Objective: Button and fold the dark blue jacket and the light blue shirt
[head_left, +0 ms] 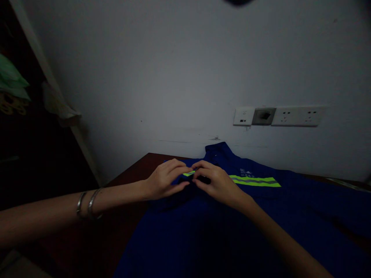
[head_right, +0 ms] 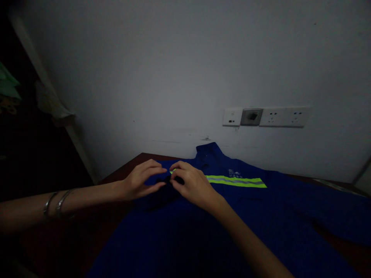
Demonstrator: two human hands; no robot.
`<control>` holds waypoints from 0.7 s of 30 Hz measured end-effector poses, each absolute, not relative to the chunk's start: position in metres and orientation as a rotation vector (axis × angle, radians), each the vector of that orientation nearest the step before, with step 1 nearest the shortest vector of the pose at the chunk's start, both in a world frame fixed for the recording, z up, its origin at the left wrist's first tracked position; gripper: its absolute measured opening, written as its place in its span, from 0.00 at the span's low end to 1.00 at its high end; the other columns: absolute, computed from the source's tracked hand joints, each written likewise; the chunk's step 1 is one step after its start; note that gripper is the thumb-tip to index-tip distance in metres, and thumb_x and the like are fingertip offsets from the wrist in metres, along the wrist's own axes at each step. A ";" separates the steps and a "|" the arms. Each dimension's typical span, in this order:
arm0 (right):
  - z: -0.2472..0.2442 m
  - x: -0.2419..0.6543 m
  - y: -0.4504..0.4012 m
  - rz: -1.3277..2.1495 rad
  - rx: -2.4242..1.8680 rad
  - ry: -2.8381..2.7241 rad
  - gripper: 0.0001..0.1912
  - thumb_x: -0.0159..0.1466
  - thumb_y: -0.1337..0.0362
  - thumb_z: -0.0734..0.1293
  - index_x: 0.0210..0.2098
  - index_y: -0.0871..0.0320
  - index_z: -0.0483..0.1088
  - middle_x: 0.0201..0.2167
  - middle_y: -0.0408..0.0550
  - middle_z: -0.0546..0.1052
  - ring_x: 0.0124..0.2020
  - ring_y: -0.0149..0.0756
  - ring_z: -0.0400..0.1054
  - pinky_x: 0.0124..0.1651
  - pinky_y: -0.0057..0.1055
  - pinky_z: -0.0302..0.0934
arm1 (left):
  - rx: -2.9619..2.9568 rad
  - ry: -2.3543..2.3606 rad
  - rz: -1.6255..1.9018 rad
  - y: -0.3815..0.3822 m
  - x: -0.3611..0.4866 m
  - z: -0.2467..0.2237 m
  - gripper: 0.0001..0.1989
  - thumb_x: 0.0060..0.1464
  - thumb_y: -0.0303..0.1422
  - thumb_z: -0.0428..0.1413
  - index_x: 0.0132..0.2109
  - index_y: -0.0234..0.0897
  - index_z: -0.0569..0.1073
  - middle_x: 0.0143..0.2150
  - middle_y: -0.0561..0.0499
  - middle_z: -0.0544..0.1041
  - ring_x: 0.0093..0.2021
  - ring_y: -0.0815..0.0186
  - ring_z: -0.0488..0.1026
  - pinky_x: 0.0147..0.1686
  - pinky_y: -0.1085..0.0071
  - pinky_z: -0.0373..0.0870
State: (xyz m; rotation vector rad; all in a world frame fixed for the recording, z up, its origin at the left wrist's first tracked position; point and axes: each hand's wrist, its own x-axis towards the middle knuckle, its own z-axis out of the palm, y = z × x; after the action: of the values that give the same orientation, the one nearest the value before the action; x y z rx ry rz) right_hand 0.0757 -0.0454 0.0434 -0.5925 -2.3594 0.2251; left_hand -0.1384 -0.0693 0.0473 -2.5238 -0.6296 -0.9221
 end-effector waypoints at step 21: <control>0.057 0.081 -0.061 0.149 -0.628 -2.414 0.07 0.62 0.68 0.58 0.37 0.59 0.66 0.36 0.50 0.70 0.36 0.34 0.65 0.39 0.31 0.60 | -2.778 -1.134 -1.276 -0.076 -0.118 0.035 0.11 0.52 0.31 0.54 0.43 0.33 0.72 0.37 0.49 0.77 0.36 0.69 0.74 0.38 0.72 0.70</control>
State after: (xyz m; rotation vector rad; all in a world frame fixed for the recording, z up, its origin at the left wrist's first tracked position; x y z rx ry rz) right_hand 0.0812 -0.0608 0.0572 -0.6284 -2.4137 0.1488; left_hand -0.1182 -0.0760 0.0350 -2.7781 -1.1344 -1.2758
